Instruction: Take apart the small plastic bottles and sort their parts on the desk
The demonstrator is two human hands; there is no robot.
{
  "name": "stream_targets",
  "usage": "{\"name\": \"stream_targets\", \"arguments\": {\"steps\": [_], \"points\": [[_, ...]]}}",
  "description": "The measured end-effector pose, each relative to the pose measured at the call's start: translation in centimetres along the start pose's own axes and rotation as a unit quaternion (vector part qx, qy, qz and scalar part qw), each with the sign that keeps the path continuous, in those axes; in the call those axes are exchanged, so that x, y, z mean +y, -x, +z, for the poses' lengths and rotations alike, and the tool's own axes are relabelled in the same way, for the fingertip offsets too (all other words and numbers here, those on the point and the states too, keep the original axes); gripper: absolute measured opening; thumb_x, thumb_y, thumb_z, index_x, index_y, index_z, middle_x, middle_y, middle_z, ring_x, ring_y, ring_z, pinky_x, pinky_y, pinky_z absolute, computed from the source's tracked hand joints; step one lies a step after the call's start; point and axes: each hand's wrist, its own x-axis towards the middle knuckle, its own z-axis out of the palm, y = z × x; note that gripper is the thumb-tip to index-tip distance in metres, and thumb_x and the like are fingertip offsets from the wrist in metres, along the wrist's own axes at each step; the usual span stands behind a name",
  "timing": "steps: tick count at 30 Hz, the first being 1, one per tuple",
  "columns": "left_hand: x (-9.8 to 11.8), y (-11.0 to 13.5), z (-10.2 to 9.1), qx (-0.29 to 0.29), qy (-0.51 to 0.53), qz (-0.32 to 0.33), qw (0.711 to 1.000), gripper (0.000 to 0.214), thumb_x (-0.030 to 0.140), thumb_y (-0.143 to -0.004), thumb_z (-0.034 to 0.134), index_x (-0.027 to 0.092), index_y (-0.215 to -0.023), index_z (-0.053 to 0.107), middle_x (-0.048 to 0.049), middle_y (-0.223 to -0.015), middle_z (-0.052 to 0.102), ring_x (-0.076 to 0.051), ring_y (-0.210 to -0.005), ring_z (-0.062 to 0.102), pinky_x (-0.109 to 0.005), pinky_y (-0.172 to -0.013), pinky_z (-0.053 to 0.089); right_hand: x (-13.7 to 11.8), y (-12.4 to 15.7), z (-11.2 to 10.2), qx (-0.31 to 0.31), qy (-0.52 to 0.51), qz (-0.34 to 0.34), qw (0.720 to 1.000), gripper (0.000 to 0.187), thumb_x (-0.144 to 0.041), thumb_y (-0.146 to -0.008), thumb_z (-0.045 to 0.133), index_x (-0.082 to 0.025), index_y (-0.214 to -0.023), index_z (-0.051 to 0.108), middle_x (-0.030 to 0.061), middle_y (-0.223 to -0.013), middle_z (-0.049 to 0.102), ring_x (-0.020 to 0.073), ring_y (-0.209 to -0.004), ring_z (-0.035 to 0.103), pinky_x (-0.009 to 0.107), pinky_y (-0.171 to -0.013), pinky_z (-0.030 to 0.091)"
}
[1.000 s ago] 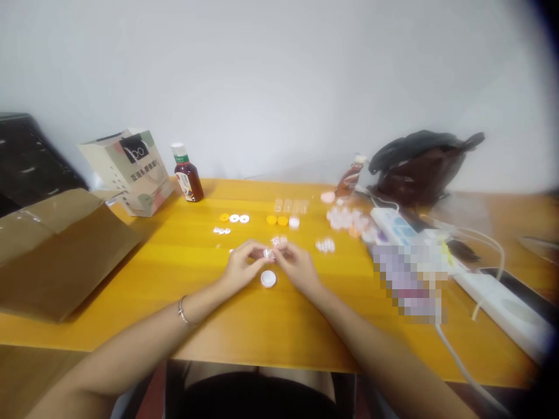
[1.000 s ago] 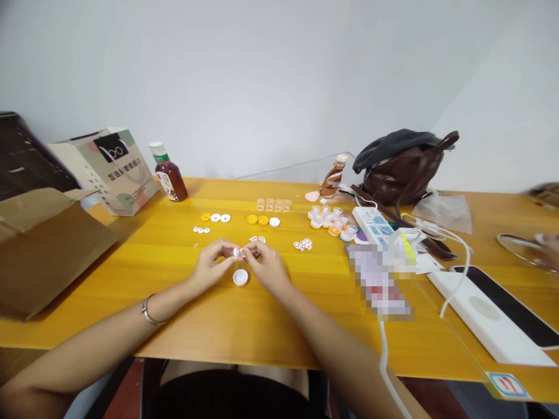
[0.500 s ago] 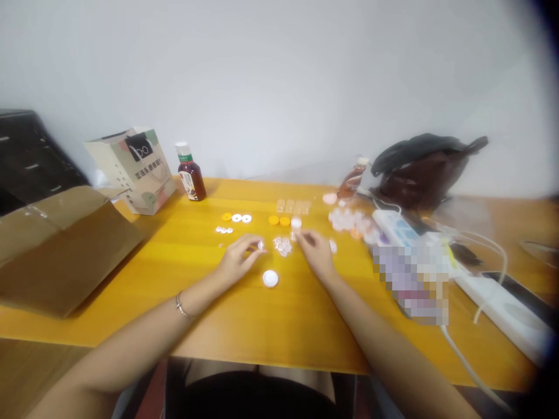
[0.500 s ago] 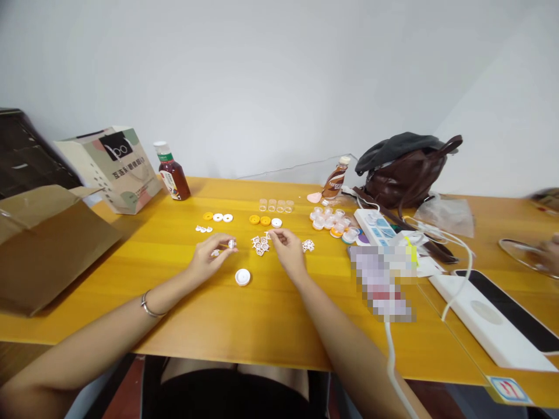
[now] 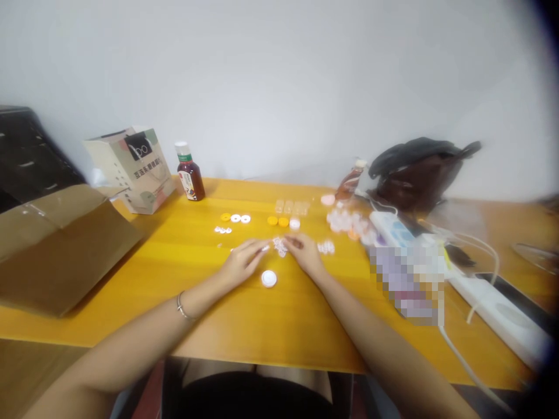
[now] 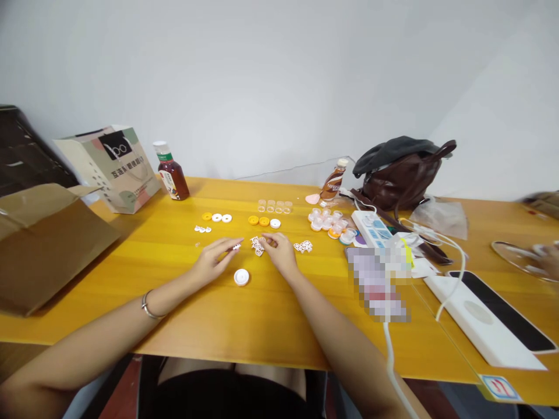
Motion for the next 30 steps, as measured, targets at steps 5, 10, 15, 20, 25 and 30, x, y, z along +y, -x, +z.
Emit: {"name": "stream_targets", "arguments": {"steps": [5, 10, 15, 20, 25, 30], "points": [[0.6, 0.0, -0.3, -0.027, 0.0, 0.009, 1.0, 0.037, 0.016, -0.088, 0.04, 0.019, -0.124, 0.048, -0.0095, -0.1, 0.058, -0.016, -0.093, 0.055, -0.031, -0.085, 0.045, -1.6, 1.0, -0.1, -0.005, -0.031, -0.019, 0.999, 0.027, -0.04, -0.074, 0.058, -0.018, -0.086, 0.068, 0.0026, -0.07, 0.059, 0.0153, -0.063, 0.051, 0.029, -0.063, 0.043], [1.9, 0.3, -0.3, -0.034, 0.065, -0.072, 0.995, 0.035, 0.022, -0.087, 0.045, 0.021, -0.122, 0.046, -0.0084, -0.103, 0.06, -0.018, -0.091, 0.057, -0.032, -0.083, 0.047, -3.9, 3.2, 0.1, -0.066, -0.092, -0.11, 0.987, 0.019, -0.035, -0.079, 0.055, -0.022, -0.091, 0.065, 0.0033, -0.08, 0.062, 0.0169, -0.074, 0.056, 0.03, -0.071, 0.044], [2.4, 0.6, 0.2, -0.049, 0.187, -0.13, 0.972, 0.032, 0.024, -0.087, 0.047, 0.019, -0.118, 0.043, -0.0076, -0.096, 0.061, -0.016, -0.09, 0.058, -0.029, -0.084, 0.046, -5.0, 4.1, 0.2, -0.098, -0.074, -0.155, 0.98, 0.016, -0.029, -0.08, 0.055, -0.021, -0.092, 0.062, 0.0032, -0.08, 0.061, 0.0163, -0.072, 0.055, 0.029, -0.069, 0.044], [2.2, 0.5, 0.2, -0.001, 0.158, -0.147, 0.976, 0.026, 0.026, -0.086, 0.049, 0.017, -0.11, 0.044, -0.0059, -0.09, 0.058, -0.013, -0.078, 0.056, -0.026, -0.073, 0.046, -5.3, 4.3, 0.2, -0.068, -0.079, -0.132, 0.986, 0.013, -0.031, -0.079, 0.054, -0.021, -0.082, 0.063, 0.0018, -0.071, 0.059, 0.0151, -0.065, 0.053, 0.029, -0.065, 0.046], [2.4, 0.3, -0.2, -0.063, 0.04, -0.143, 0.987, 0.019, 0.031, -0.089, 0.041, 0.017, -0.082, 0.053, -0.0013, -0.074, 0.055, -0.013, -0.068, 0.05, -0.025, -0.065, 0.04, -5.2, 4.6, 0.4, -0.081, -0.134, -0.091, 0.984, 0.016, -0.035, -0.075, 0.06, -0.021, -0.082, 0.063, 0.0018, -0.074, 0.063, 0.015, -0.067, 0.056, 0.029, -0.068, 0.048], [2.3, 0.2, -0.1, -0.067, 0.057, -0.157, 0.984, 0.023, 0.03, -0.089, 0.038, 0.017, -0.076, 0.051, 0.0012, -0.067, 0.051, -0.012, -0.064, 0.048, -0.023, -0.061, 0.038, -4.9, 4.5, 0.7, -0.099, -0.176, -0.053, 0.978, 0.021, -0.037, -0.07, 0.066, -0.021, -0.081, 0.062, 0.0015, -0.075, 0.063, 0.0153, -0.069, 0.058, 0.029, -0.07, 0.048]]}}
